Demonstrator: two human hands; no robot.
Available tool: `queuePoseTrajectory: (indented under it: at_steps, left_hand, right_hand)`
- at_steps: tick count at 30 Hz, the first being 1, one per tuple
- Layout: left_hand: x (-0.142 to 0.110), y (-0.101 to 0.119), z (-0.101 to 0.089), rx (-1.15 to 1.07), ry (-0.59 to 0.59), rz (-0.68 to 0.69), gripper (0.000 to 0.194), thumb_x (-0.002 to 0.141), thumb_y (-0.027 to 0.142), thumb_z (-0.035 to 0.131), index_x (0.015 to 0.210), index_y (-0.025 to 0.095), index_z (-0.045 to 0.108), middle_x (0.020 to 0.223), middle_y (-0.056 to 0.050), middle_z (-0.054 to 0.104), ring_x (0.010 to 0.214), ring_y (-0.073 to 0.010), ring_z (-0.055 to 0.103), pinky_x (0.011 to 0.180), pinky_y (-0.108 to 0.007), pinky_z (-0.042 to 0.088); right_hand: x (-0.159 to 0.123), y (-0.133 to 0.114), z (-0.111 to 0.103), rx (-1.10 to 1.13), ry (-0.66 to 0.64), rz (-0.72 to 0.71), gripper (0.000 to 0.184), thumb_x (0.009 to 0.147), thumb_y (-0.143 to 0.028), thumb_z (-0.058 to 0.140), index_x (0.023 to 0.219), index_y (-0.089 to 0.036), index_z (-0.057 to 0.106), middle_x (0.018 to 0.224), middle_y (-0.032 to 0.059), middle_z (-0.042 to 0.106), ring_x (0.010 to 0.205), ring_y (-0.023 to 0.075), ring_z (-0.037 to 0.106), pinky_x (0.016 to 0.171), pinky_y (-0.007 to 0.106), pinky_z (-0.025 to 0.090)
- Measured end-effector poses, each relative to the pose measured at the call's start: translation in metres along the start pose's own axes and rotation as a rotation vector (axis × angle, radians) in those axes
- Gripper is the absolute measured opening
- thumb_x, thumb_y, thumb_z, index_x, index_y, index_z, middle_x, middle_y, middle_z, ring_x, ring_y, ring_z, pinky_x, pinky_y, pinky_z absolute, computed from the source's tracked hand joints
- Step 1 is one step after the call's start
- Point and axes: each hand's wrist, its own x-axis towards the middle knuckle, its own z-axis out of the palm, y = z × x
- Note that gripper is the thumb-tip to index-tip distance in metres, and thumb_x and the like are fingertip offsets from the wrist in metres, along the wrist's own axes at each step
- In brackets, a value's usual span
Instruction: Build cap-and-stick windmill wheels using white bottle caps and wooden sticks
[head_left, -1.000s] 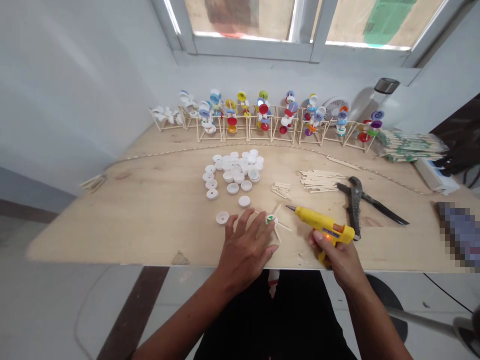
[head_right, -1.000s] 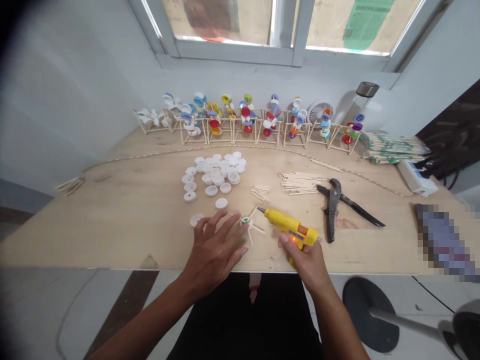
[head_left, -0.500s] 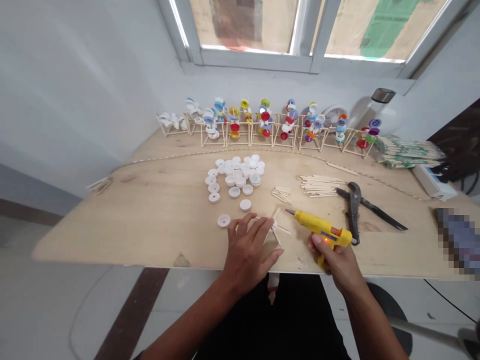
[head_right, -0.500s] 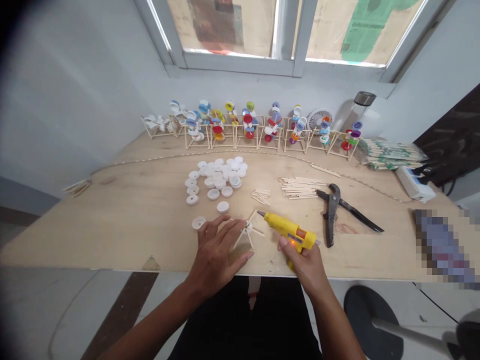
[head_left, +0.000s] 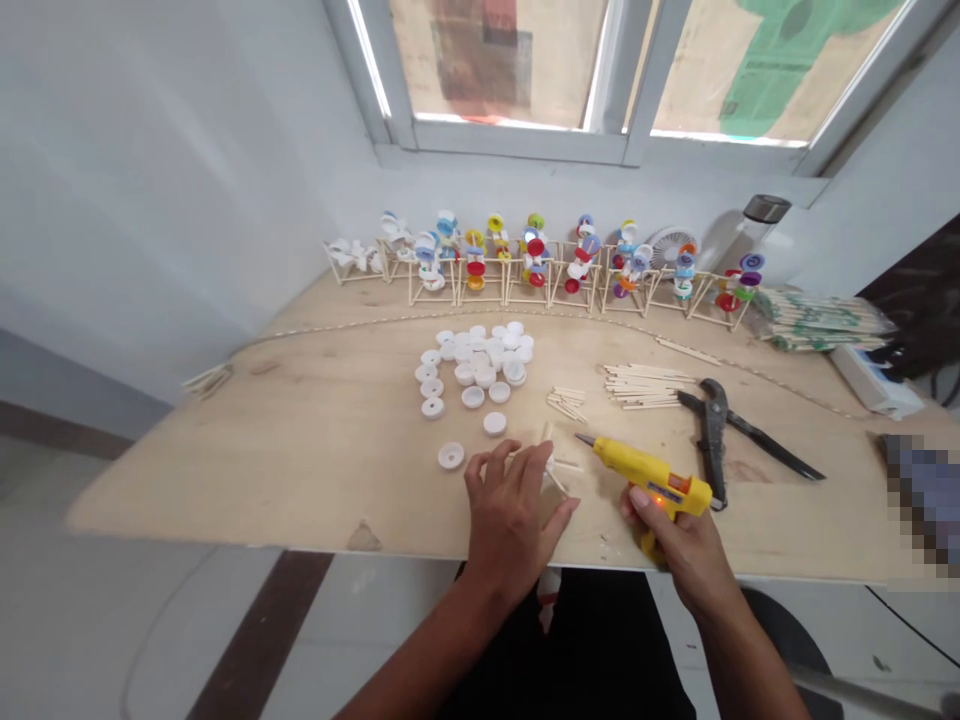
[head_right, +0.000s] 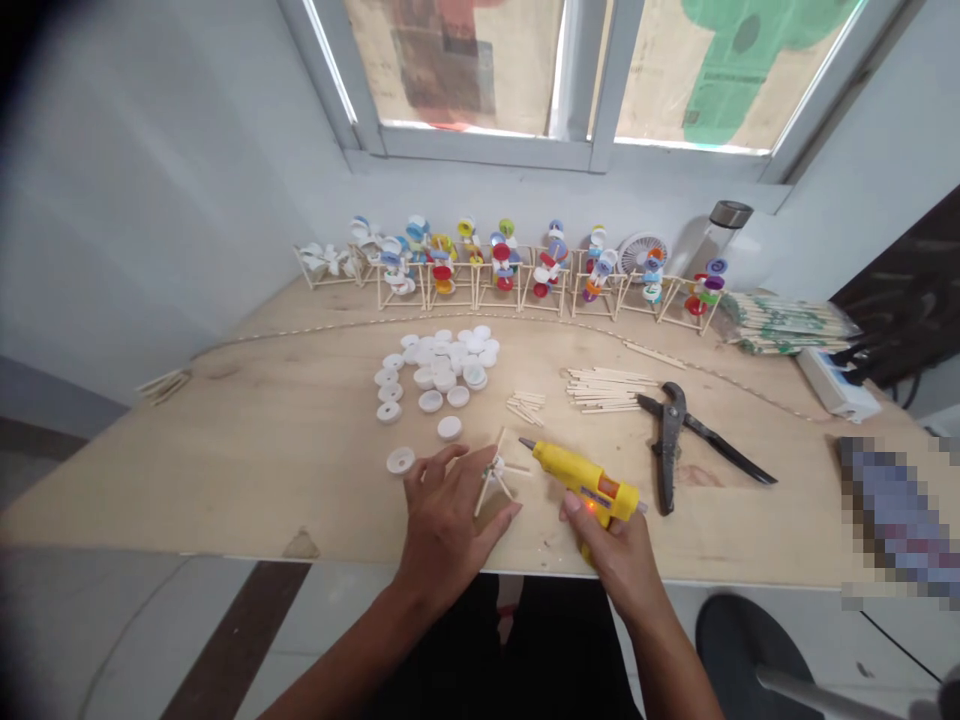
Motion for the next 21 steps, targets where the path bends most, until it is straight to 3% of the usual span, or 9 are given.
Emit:
queuePoseTrajectory:
  at_steps: [4,7,11,14,16,21]
  left_hand:
    - [-0.011,-0.009,-0.009,-0.037,0.087,-0.018,0.031,0.082,0.025,0.055,0.112,0.017,0.057,0.106,-0.01,0.067,0.108,-0.0279,0.052,0.095,-0.046,0.033]
    - [-0.027,-0.031,-0.021,0.009,0.15,-0.017,0.025,0.084,0.02,0.05,0.107,0.018,0.058,0.101,-0.009,0.067,0.106,-0.0272,0.053,0.095,-0.046,0.034]
    - [-0.04,-0.061,-0.038,0.134,0.141,-0.094,0.025,0.084,0.021,0.049,0.108,0.019,0.057,0.1,-0.009,0.067,0.101,-0.0271,0.056,0.092,-0.045,0.036]
    - [-0.035,-0.073,-0.045,0.185,0.1,-0.155,0.027,0.085,0.022,0.048,0.11,0.019,0.055,0.102,-0.009,0.066,0.099,-0.0266,0.057,0.089,-0.043,0.037]
    - [-0.028,-0.076,-0.046,0.199,0.079,-0.174,0.028,0.085,0.023,0.047,0.112,0.019,0.054,0.104,-0.009,0.066,0.098,-0.026,0.057,0.088,-0.043,0.037]
    - [-0.012,-0.081,-0.037,0.21,0.037,-0.196,0.03,0.084,0.023,0.048,0.113,0.016,0.053,0.105,-0.011,0.066,0.096,-0.026,0.058,0.085,-0.042,0.039]
  right_hand:
    - [-0.002,-0.001,0.003,0.005,0.078,0.012,0.034,0.067,-0.05,0.071,0.07,-0.017,0.065,0.065,0.0023,0.063,0.062,0.0163,0.057,0.057,0.025,0.045]
    - [-0.003,-0.001,0.004,-0.021,0.077,0.008,0.037,0.066,-0.053,0.07,0.068,-0.016,0.064,0.065,0.0029,0.062,0.062,0.0168,0.057,0.055,0.025,0.045]
    - [-0.003,-0.002,0.002,-0.092,0.032,0.043,0.04,0.07,-0.055,0.065,0.063,-0.016,0.061,0.061,0.0012,0.057,0.054,0.0131,0.05,0.046,0.022,0.038]
    - [-0.003,-0.006,0.0,-0.113,0.012,0.064,0.04,0.071,-0.056,0.063,0.063,-0.017,0.06,0.059,0.0002,0.054,0.051,0.0114,0.045,0.043,0.021,0.034]
    - [-0.003,-0.01,0.0,-0.107,0.019,0.033,0.039,0.072,-0.055,0.063,0.065,-0.017,0.062,0.061,0.0009,0.056,0.055,0.0126,0.048,0.047,0.021,0.038]
    - [-0.008,-0.016,-0.002,-0.123,0.033,-0.021,0.037,0.073,-0.054,0.062,0.063,-0.018,0.062,0.062,0.0014,0.056,0.06,0.0144,0.051,0.051,0.021,0.041]
